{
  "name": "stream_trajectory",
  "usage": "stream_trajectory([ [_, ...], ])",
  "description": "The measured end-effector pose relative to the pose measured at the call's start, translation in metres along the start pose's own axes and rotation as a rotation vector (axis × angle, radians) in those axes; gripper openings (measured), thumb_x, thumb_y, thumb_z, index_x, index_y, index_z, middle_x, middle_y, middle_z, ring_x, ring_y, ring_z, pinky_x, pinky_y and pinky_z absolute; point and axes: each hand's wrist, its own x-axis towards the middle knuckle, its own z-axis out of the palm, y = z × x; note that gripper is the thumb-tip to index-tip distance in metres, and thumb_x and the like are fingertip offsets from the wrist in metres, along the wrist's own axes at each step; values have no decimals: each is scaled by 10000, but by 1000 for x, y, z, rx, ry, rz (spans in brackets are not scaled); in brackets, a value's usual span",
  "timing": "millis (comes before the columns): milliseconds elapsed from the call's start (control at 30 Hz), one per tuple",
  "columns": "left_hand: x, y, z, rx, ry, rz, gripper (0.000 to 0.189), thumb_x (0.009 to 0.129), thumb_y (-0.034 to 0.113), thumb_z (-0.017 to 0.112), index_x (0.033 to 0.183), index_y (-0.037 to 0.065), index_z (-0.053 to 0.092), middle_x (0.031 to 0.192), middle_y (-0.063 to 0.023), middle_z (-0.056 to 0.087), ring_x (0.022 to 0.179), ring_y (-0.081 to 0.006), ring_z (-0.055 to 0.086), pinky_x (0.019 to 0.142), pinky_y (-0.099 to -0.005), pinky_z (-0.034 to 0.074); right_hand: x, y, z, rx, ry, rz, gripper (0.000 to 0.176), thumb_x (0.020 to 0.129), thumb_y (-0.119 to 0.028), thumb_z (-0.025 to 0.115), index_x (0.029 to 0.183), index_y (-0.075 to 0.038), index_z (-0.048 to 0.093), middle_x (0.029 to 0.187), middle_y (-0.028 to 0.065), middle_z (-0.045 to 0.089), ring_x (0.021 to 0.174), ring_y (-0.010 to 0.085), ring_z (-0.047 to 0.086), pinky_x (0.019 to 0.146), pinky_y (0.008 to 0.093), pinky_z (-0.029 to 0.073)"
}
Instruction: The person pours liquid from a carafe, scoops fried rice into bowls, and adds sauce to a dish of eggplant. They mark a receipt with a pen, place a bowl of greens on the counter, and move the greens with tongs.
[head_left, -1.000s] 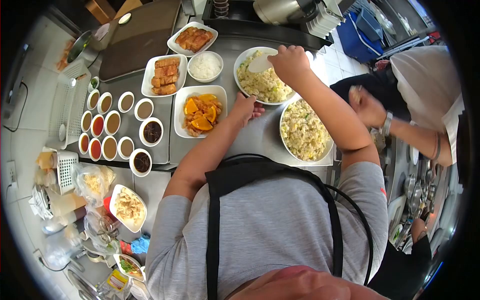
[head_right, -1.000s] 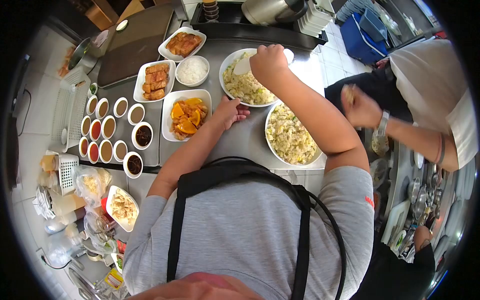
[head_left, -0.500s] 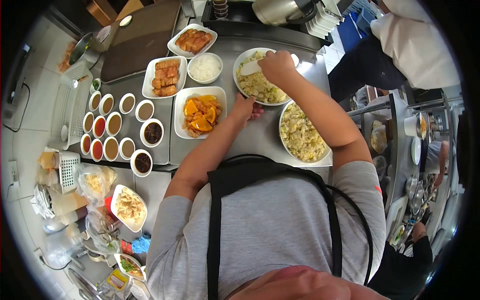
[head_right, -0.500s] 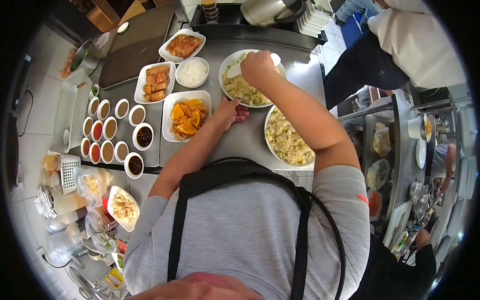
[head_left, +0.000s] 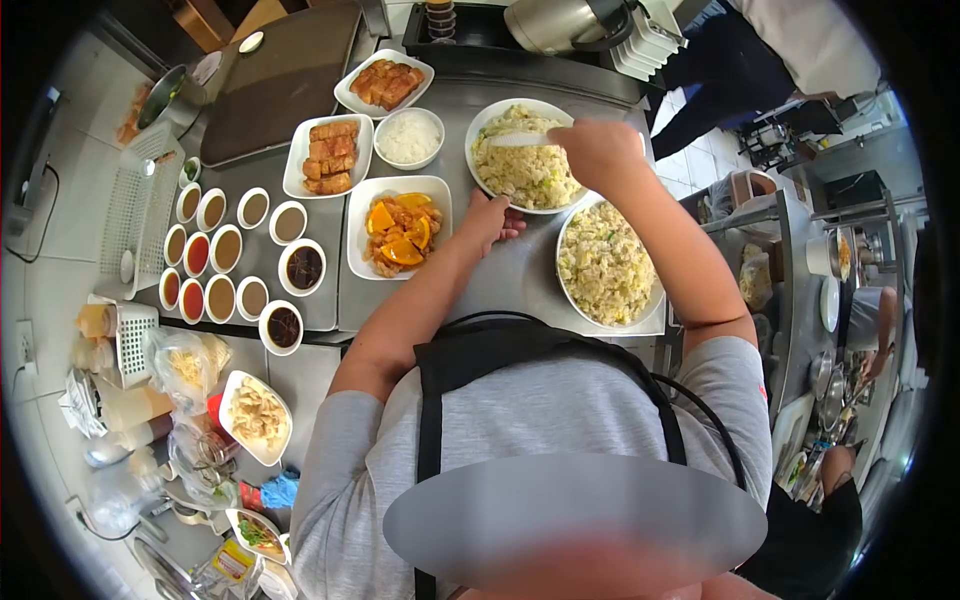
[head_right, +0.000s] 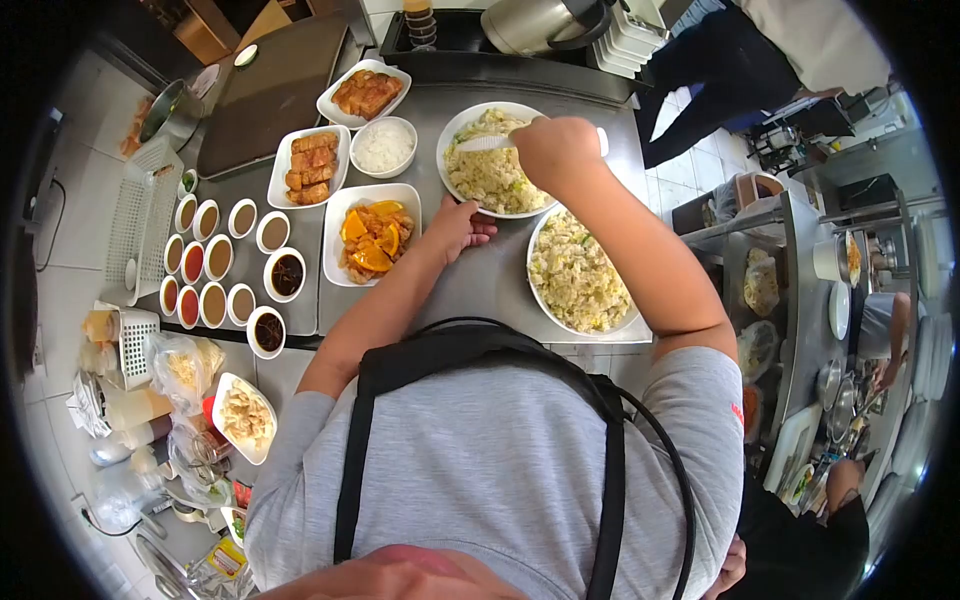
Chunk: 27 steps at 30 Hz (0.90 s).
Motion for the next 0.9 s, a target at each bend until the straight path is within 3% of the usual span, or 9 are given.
stream_trajectory([
  [67,-1,1,3,19,30,-21,294,838,146,362,1101,107,238,861,-139,546,643,-211,569,512,-302,468,3,1,22,32,-71,39,301,782,-133,400,1011,-229,570,910,60,581,804,218,589,657,333,461],
  [200,-3,4,2,31,14,-12,315,840,152,369,1112,96,218,861,-142,546,641,-211,570,513,-298,469,-3,15,30,92,29,46,382,762,-93,396,1079,-256,535,898,57,594,803,220,588,656,334,459],
  [333,-2,1,2,21,27,-5,325,840,157,371,1113,80,211,863,-146,542,644,-210,568,521,-297,469,-33,19,-6,117,-35,119,403,742,-81,422,1087,-261,525,898,63,598,806,219,586,666,333,458],
  [467,-3,1,1,13,5,4,323,839,167,375,1106,73,220,867,-147,537,659,-212,566,537,-302,468,-17,22,33,146,-146,121,422,729,-94,459,1096,-296,515,911,42,600,825,217,583,665,325,459],
  [667,-4,0,-2,22,-12,24,286,829,171,377,1056,63,242,859,-141,536,645,-204,564,535,-303,465,-47,40,13,158,-88,68,410,745,-89,452,1071,-325,535,894,33,600,833,203,581,672,323,463],
  [767,-3,-1,-3,17,-44,29,266,822,162,379,1033,59,254,846,-138,539,631,-200,564,517,-297,463,-59,43,5,76,-284,141,389,749,-92,446,1042,-322,556,883,36,599,818,207,581,663,317,464],
  [900,-1,-2,0,21,-18,19,277,834,170,366,1077,77,270,861,-133,538,669,-213,560,559,-321,466,-46,45,41,72,-110,89,371,750,-107,441,1012,-335,572,863,24,601,776,210,587,637,322,467],
])
